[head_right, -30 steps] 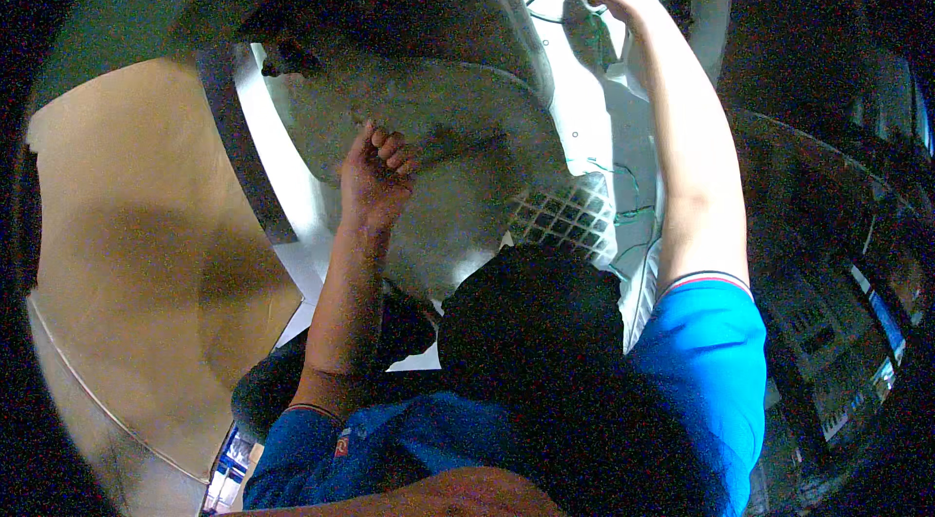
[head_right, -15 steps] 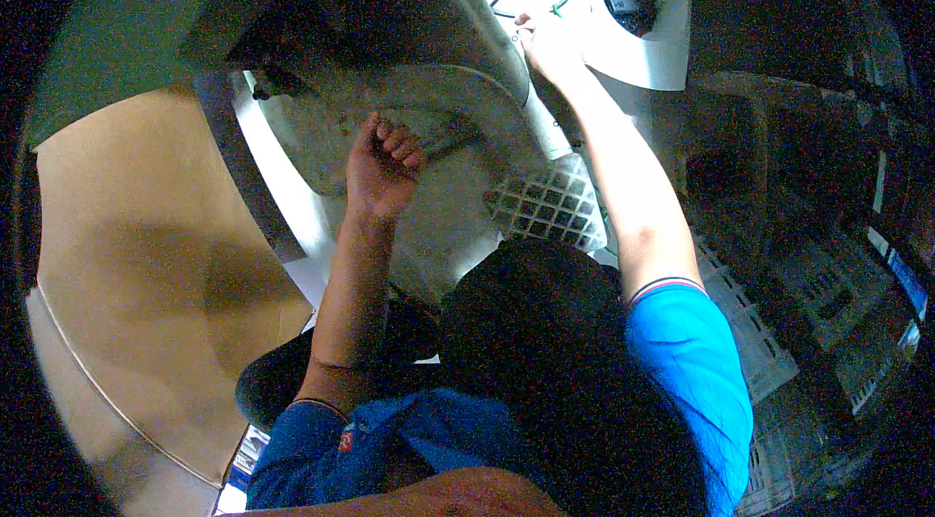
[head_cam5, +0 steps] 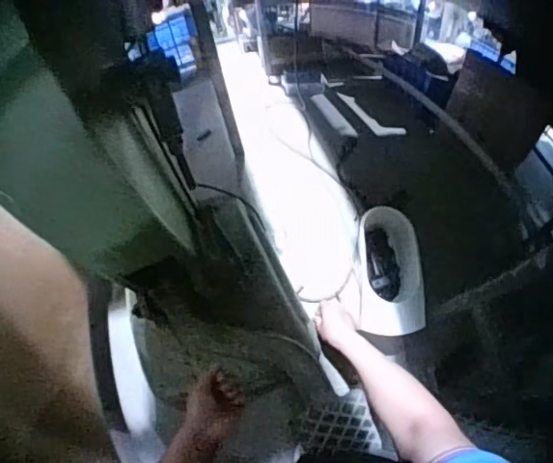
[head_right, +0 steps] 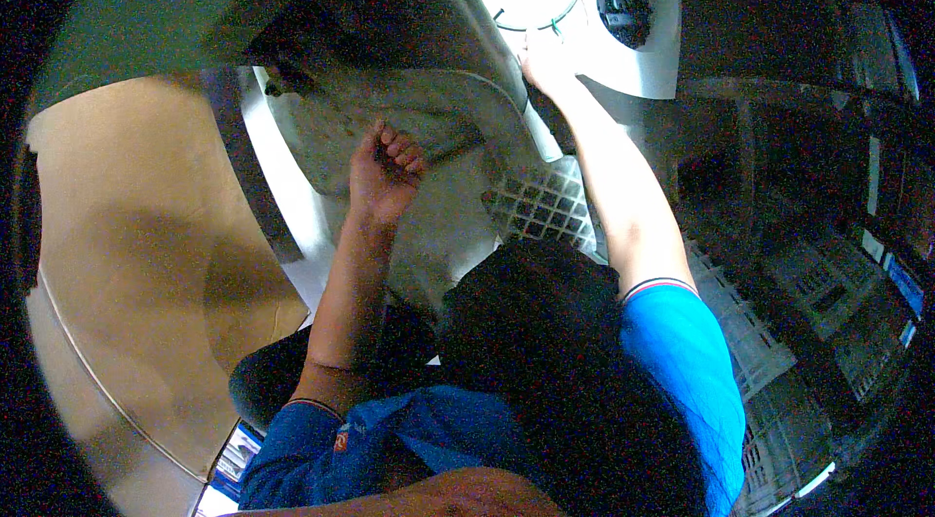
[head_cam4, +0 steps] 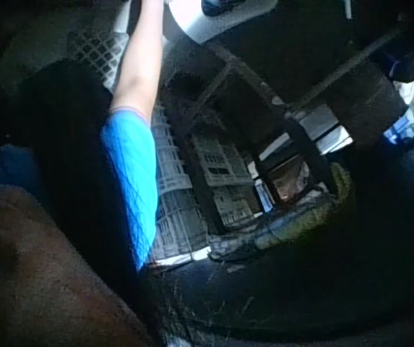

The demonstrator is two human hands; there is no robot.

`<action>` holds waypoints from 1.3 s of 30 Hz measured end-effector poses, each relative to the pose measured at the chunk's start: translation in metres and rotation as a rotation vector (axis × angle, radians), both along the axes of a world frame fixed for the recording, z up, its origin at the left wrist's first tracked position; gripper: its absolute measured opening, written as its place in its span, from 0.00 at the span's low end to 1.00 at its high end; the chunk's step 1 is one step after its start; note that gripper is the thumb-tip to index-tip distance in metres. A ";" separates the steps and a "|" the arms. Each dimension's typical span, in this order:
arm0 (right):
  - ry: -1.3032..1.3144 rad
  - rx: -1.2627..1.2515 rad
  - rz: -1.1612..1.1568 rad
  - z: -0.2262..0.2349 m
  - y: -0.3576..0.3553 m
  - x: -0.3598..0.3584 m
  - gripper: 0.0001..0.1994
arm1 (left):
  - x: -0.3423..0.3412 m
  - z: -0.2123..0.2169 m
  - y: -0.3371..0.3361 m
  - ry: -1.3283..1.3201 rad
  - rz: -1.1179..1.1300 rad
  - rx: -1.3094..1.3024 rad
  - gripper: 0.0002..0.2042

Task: The person assembles curved handles by inserting black plastic components into their ends using a press machine. They then walk to the floor, pick up small fasteners, and attach them to a white plastic basket.

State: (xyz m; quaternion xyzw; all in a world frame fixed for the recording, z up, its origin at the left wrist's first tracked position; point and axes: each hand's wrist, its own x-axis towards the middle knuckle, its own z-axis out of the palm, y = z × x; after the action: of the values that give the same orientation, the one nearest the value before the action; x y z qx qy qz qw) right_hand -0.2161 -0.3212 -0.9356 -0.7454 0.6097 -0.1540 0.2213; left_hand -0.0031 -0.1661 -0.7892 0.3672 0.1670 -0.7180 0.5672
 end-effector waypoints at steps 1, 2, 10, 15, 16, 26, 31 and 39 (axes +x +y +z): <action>-0.006 0.026 -0.036 0.010 0.000 0.005 0.10 | 0.002 -0.001 0.002 -0.012 -0.012 -0.023 0.11; 0.000 0.049 -0.085 0.019 0.002 0.003 0.10 | -0.001 -0.001 0.000 -0.041 -0.017 -0.014 0.11; -0.442 0.403 0.199 0.181 0.061 0.027 0.13 | -0.035 0.010 -0.010 0.038 0.017 0.000 0.11; -0.457 0.304 -0.064 0.128 0.044 -0.053 0.12 | -0.026 -0.006 -0.006 0.058 -0.046 -0.066 0.09; -0.368 0.357 -0.060 0.118 0.047 -0.061 0.11 | -0.024 -0.005 -0.008 0.056 -0.056 -0.073 0.09; -0.026 0.344 0.167 0.047 0.104 -0.059 0.10 | 0.002 -0.012 -0.005 -0.104 -0.016 -0.046 0.09; -0.033 0.281 0.243 0.033 0.104 -0.067 0.08 | 0.008 -0.011 -0.014 -0.689 -0.078 -0.048 0.04; -0.186 0.295 0.086 0.029 0.110 -0.071 0.09 | 0.008 0.004 -0.053 -2.046 -0.706 -0.432 0.10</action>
State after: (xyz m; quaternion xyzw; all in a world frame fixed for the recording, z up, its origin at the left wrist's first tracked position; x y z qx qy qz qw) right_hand -0.2870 -0.2114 -0.9062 -0.7126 0.5703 -0.1217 0.3900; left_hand 0.0053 -0.2187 -0.7847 0.7084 -0.6245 -0.2107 0.2528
